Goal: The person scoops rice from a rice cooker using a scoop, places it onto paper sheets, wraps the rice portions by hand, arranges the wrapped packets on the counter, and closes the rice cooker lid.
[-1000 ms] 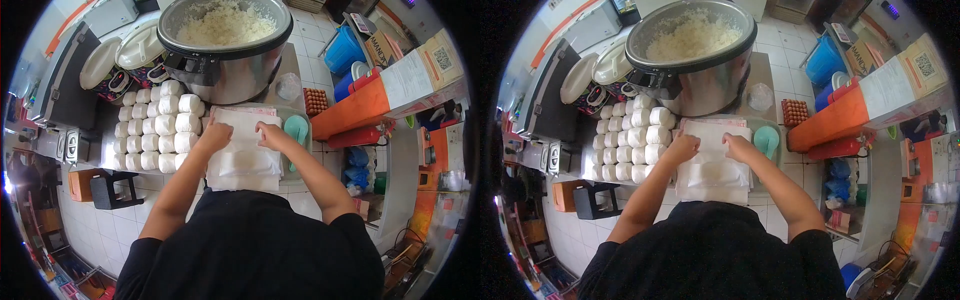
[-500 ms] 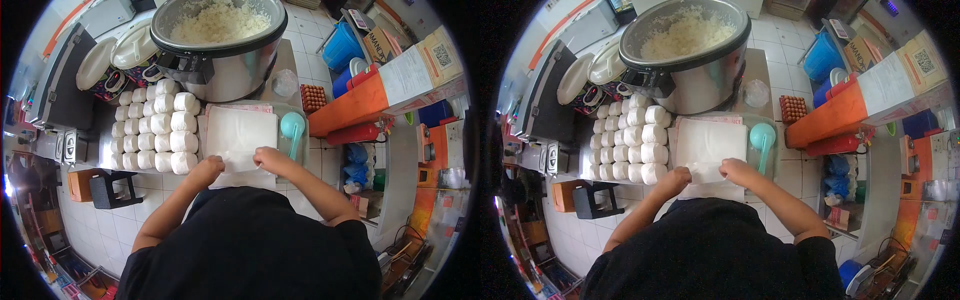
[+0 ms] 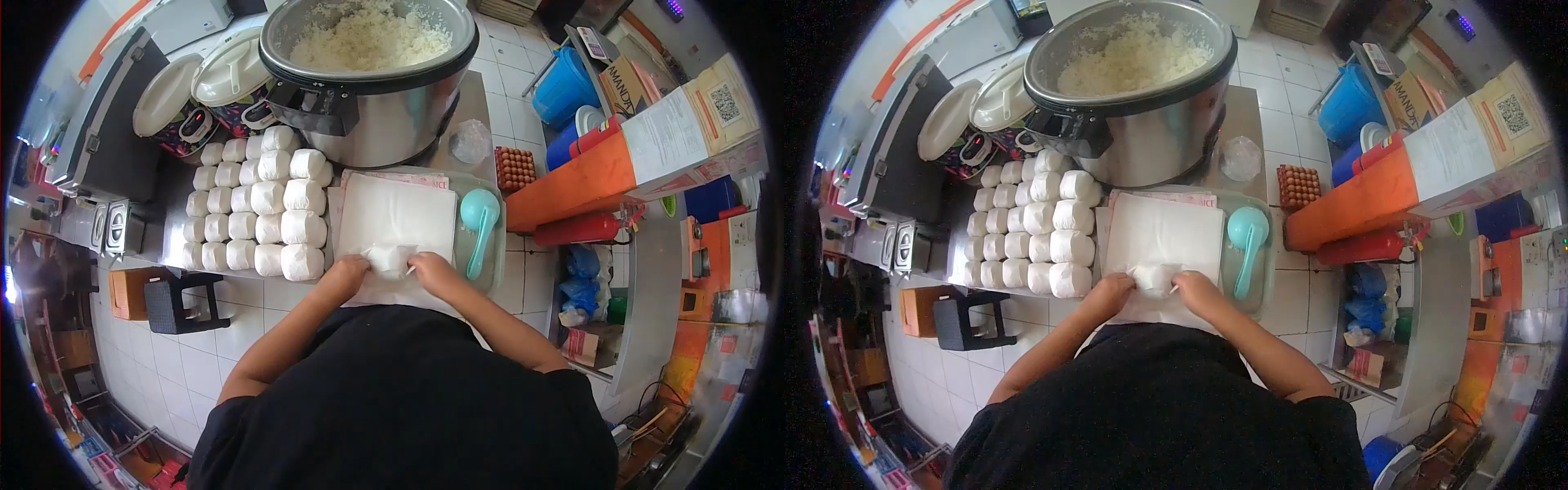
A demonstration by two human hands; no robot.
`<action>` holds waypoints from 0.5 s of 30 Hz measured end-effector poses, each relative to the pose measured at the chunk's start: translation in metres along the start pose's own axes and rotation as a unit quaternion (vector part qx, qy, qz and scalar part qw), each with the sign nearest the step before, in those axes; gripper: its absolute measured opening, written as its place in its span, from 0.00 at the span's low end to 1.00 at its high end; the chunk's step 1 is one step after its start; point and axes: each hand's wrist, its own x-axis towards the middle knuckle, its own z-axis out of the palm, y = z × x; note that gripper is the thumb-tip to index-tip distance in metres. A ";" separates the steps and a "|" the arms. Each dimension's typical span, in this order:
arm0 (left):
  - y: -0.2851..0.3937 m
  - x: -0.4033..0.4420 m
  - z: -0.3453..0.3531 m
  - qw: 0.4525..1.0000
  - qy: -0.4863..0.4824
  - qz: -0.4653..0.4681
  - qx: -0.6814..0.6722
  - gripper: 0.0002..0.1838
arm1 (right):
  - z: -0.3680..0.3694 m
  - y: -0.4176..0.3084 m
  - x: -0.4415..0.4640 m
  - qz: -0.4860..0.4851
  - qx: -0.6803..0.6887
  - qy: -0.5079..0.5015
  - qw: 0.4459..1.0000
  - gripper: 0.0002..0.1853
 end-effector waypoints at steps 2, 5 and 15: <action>0.003 0.004 -0.012 0.990 0.015 -0.091 -0.109 0.07 | -0.016 -0.003 0.008 0.108 0.114 -0.037 0.987 0.05; -0.002 0.022 -0.022 0.974 -0.027 -0.171 -0.146 0.10 | -0.012 0.009 0.035 0.163 0.064 -0.034 0.984 0.09; -0.008 0.043 -0.020 0.991 -0.058 -0.118 -0.026 0.12 | -0.022 -0.001 0.052 0.163 -0.081 -0.171 0.968 0.07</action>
